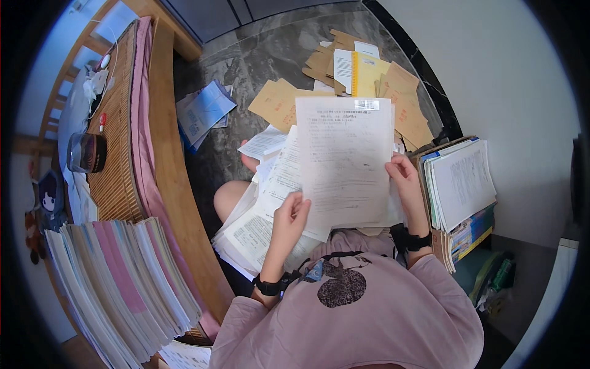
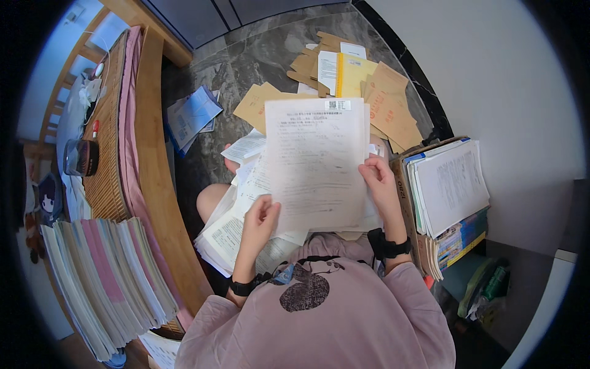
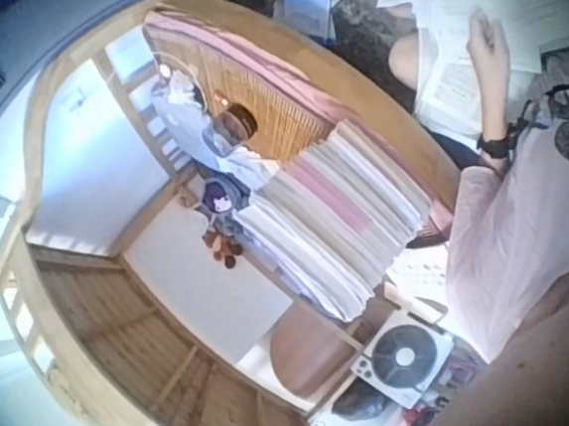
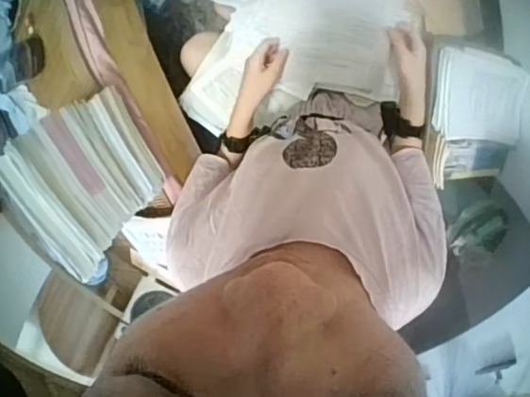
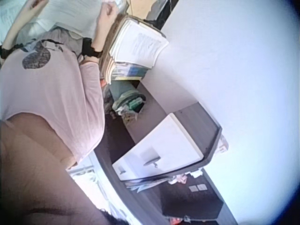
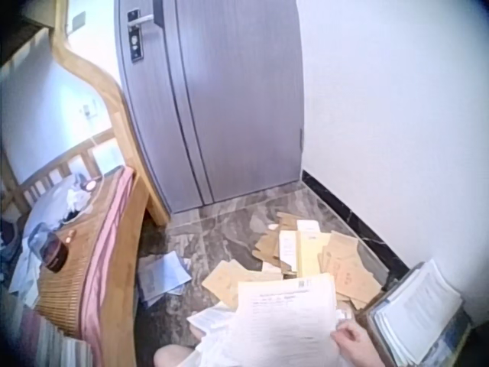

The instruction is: The recorder is sitting on the floor, sorting through a large stack of papers, booklets, and documents.

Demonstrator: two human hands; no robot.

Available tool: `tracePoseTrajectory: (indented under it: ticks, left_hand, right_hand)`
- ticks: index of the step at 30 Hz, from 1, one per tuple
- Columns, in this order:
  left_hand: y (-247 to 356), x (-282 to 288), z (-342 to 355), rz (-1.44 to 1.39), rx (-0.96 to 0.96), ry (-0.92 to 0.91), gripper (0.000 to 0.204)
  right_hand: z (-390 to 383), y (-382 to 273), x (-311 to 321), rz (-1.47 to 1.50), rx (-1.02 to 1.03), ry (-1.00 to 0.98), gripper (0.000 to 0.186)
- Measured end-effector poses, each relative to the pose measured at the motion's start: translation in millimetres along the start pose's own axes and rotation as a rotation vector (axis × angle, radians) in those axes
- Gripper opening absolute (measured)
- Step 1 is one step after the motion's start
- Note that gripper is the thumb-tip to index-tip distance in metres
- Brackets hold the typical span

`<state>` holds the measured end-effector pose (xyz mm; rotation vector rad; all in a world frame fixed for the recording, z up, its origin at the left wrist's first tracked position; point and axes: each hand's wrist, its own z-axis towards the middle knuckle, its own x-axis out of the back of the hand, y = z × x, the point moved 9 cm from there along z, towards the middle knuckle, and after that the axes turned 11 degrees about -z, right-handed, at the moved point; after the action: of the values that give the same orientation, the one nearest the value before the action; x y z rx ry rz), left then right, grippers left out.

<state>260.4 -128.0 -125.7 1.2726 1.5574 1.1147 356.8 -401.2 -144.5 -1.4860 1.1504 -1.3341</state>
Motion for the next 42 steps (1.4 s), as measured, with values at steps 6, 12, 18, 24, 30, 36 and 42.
tracePoseTrajectory:
  ticks: [6,12,18,24,30,36,42]
  left_hand:
    - [-84,-36,7,-0.529,0.510,-0.211,0.027]
    - [-83,-34,12,-0.395,0.480,-0.184,0.025]
    - [-71,5,16,-0.079,0.259,-0.031,0.019]
    - [-72,5,21,-0.095,0.258,-0.027,0.018]
    - [-68,4,18,-0.094,0.278,0.017,0.018]
    - [-74,7,19,-0.094,0.296,-0.010,0.020]
    - [-71,6,23,-0.086,0.262,-0.003,0.019]
  right_hand:
    - [-4,-8,45,-0.133,0.082,0.185,0.009]
    - [-53,15,206,-0.201,-0.240,0.767,0.030]
    - [-111,24,282,-0.627,-0.320,1.137,0.061]
    - [-130,88,327,-0.690,-0.512,1.047,0.059]
    - [-117,113,319,-0.820,-0.506,0.764,0.060]
    - [-128,85,308,-0.536,-0.444,0.895,0.031]
    - [-152,95,324,-0.374,-0.439,1.109,0.022]
